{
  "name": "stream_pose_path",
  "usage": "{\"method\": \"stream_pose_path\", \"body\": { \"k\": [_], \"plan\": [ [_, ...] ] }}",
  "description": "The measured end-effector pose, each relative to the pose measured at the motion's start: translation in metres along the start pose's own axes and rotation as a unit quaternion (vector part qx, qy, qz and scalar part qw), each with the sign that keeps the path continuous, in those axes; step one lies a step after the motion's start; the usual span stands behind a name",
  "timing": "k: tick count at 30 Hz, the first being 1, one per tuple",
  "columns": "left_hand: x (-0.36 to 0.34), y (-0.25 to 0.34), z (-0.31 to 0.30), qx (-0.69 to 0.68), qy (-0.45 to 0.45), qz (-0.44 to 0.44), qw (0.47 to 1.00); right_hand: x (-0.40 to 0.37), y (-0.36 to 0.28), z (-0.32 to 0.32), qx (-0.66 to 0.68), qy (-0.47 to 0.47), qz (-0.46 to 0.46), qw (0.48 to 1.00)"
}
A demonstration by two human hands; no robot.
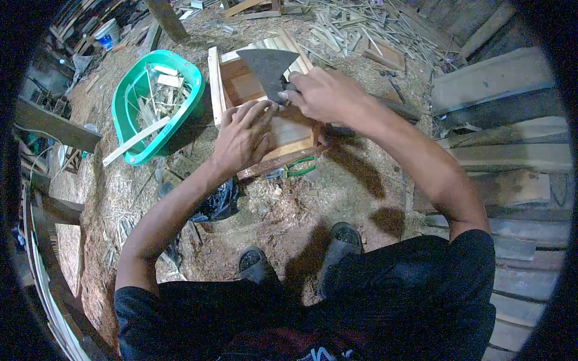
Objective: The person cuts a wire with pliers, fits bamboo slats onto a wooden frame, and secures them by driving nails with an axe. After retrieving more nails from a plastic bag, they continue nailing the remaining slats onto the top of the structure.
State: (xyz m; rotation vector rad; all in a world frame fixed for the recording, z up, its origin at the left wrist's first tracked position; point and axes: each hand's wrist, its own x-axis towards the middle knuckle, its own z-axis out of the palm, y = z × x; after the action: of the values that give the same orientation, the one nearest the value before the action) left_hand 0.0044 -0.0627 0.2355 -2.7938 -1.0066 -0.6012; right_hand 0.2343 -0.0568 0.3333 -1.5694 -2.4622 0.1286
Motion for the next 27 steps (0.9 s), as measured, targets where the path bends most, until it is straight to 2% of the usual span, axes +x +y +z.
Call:
{"method": "stream_pose_path", "body": {
  "k": [4,7,10,13,16,20,26,27],
  "plan": [
    [0.000,0.003,-0.002,-0.013,0.003,-0.005,1.000,0.004,-0.012,-0.024,0.024,-0.006,0.035,0.999],
    [0.001,0.003,-0.003,-0.052,0.016,-0.021,0.998,0.006,-0.004,-0.017,0.041,0.027,0.040,0.998],
    [0.005,0.005,-0.006,-0.116,0.089,-0.030,0.989,0.007,0.006,0.000,0.060,0.028,0.048,0.997],
    [0.014,-0.001,-0.003,-0.209,0.088,-0.128,0.966,0.006,0.012,0.014,0.089,0.026,0.068,0.993],
    [0.030,0.001,-0.007,-0.222,0.091,-0.195,0.951,0.006,0.020,0.025,0.127,0.038,0.068,0.989],
    [0.047,-0.002,-0.020,-0.274,0.015,-0.256,0.927,0.009,0.026,0.028,0.148,0.052,0.069,0.985],
    [0.049,-0.009,-0.004,-0.269,0.045,-0.249,0.929,0.009,0.020,0.020,0.181,0.014,0.119,0.976],
    [0.050,-0.009,-0.003,-0.265,0.050,-0.242,0.932,0.009,0.022,0.022,0.171,0.031,0.104,0.979]
  ]
}}
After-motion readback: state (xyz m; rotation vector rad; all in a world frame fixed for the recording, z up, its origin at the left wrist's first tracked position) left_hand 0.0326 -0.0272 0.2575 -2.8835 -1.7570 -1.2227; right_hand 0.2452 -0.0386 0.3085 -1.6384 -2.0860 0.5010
